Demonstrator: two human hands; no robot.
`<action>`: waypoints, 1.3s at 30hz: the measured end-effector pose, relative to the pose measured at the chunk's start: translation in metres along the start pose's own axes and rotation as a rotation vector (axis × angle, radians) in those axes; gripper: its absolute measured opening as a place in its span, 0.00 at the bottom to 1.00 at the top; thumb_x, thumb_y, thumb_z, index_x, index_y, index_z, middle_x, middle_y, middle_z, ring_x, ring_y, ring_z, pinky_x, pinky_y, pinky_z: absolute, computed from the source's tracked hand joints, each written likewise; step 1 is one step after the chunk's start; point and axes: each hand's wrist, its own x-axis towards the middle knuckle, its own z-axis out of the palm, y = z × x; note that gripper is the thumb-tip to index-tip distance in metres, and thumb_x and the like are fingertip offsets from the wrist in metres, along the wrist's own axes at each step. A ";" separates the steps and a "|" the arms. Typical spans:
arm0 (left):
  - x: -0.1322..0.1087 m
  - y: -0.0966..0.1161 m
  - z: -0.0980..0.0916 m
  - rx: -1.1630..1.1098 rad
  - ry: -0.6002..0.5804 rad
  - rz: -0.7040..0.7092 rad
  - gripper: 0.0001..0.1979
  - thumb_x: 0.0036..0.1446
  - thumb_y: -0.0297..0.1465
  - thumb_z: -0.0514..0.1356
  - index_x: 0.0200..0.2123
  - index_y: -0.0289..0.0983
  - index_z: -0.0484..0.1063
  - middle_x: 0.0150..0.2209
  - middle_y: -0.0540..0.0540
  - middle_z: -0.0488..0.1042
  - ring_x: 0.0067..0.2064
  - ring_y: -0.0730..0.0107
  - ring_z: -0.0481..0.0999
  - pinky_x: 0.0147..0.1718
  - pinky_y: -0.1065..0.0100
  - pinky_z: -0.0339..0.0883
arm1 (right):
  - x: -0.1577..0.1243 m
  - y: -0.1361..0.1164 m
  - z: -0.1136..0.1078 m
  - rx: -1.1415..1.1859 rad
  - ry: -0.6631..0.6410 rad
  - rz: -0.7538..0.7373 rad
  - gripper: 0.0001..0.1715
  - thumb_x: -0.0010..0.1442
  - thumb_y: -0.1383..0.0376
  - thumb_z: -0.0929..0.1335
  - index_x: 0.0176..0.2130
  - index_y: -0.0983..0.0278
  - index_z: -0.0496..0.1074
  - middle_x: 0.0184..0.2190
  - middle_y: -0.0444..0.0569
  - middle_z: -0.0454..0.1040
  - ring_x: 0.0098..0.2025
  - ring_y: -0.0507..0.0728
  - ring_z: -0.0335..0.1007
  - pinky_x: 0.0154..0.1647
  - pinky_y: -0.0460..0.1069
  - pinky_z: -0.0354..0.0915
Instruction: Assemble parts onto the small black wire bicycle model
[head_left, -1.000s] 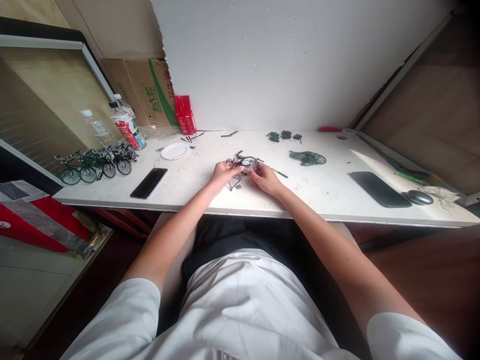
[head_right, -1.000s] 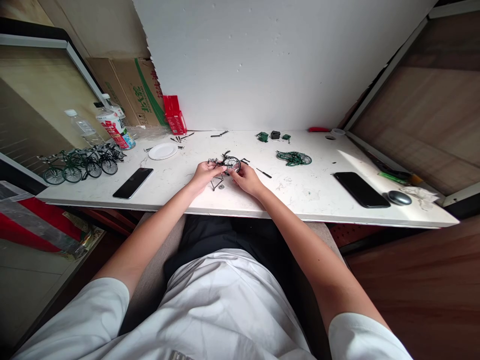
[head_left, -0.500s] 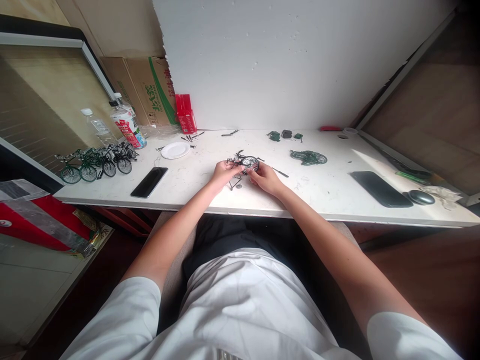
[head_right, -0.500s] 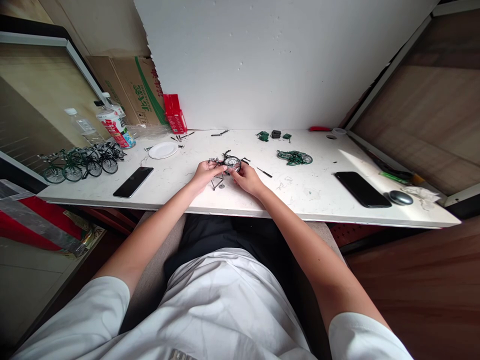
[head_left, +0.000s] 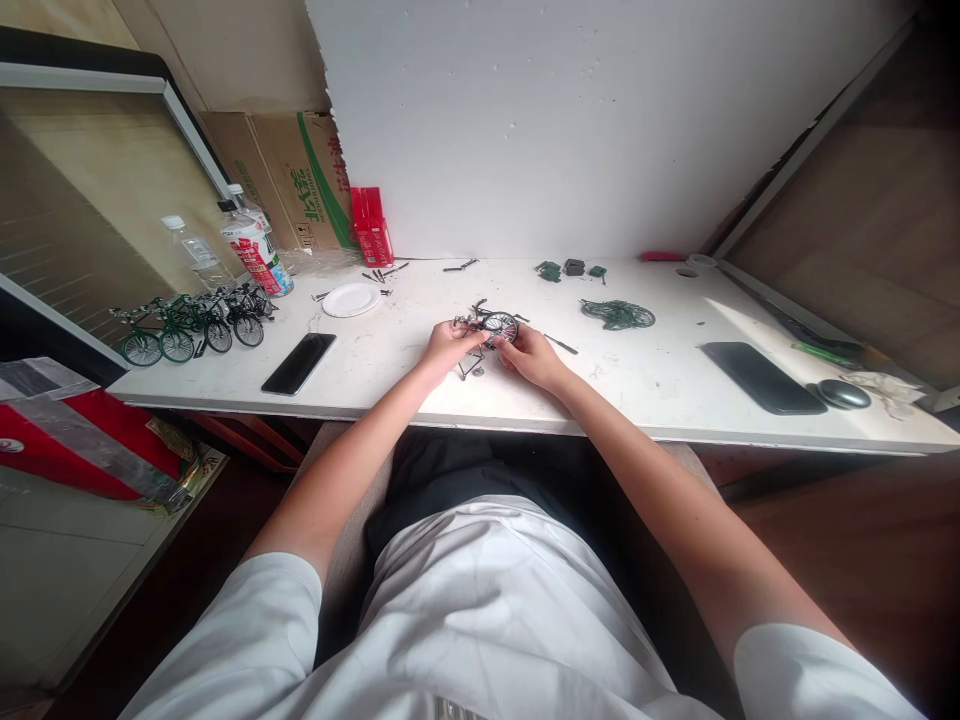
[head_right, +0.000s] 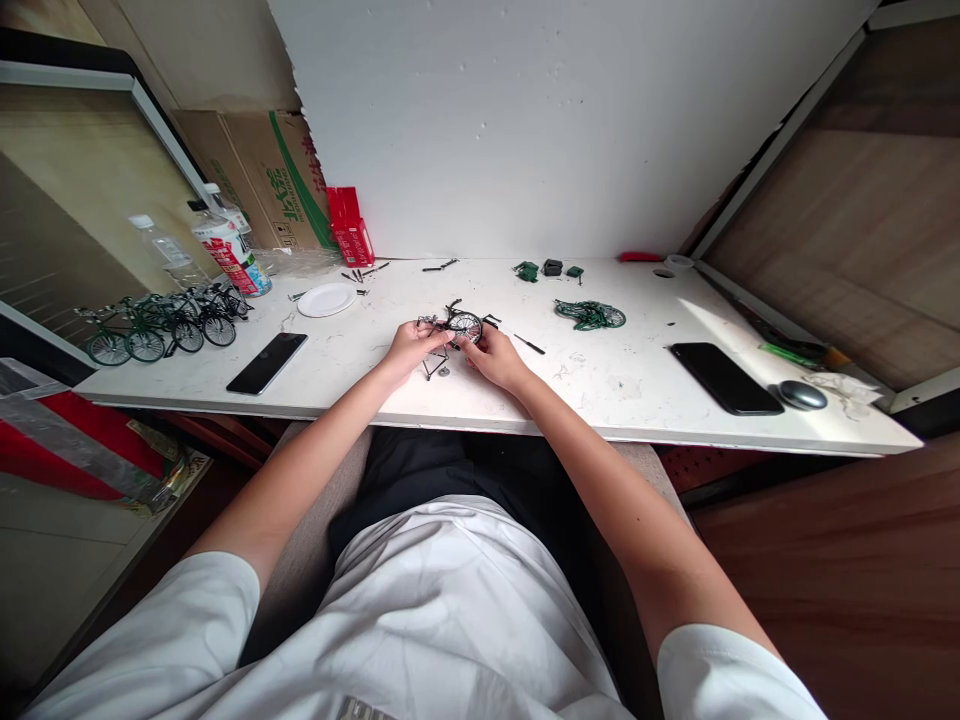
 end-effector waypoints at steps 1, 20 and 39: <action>0.000 0.000 0.000 -0.003 -0.001 0.003 0.17 0.53 0.30 0.77 0.44 0.32 0.81 0.45 0.39 0.87 0.42 0.63 0.86 0.54 0.56 0.79 | 0.000 0.000 0.000 -0.001 -0.001 -0.001 0.27 0.68 0.40 0.72 0.40 0.58 0.66 0.27 0.48 0.77 0.29 0.59 0.73 0.34 0.55 0.70; -0.003 0.003 0.004 0.004 0.021 0.003 0.16 0.53 0.28 0.77 0.44 0.33 0.81 0.46 0.39 0.87 0.43 0.62 0.86 0.54 0.55 0.80 | 0.001 0.003 0.000 -0.037 0.012 -0.012 0.27 0.68 0.39 0.72 0.39 0.57 0.65 0.28 0.48 0.77 0.30 0.60 0.74 0.34 0.55 0.70; -0.005 0.005 0.006 0.044 0.022 0.019 0.15 0.54 0.29 0.77 0.42 0.33 0.80 0.48 0.37 0.87 0.49 0.56 0.87 0.56 0.55 0.80 | 0.002 0.006 0.001 -0.048 0.027 0.005 0.27 0.68 0.40 0.72 0.38 0.57 0.63 0.28 0.48 0.77 0.30 0.60 0.75 0.33 0.55 0.66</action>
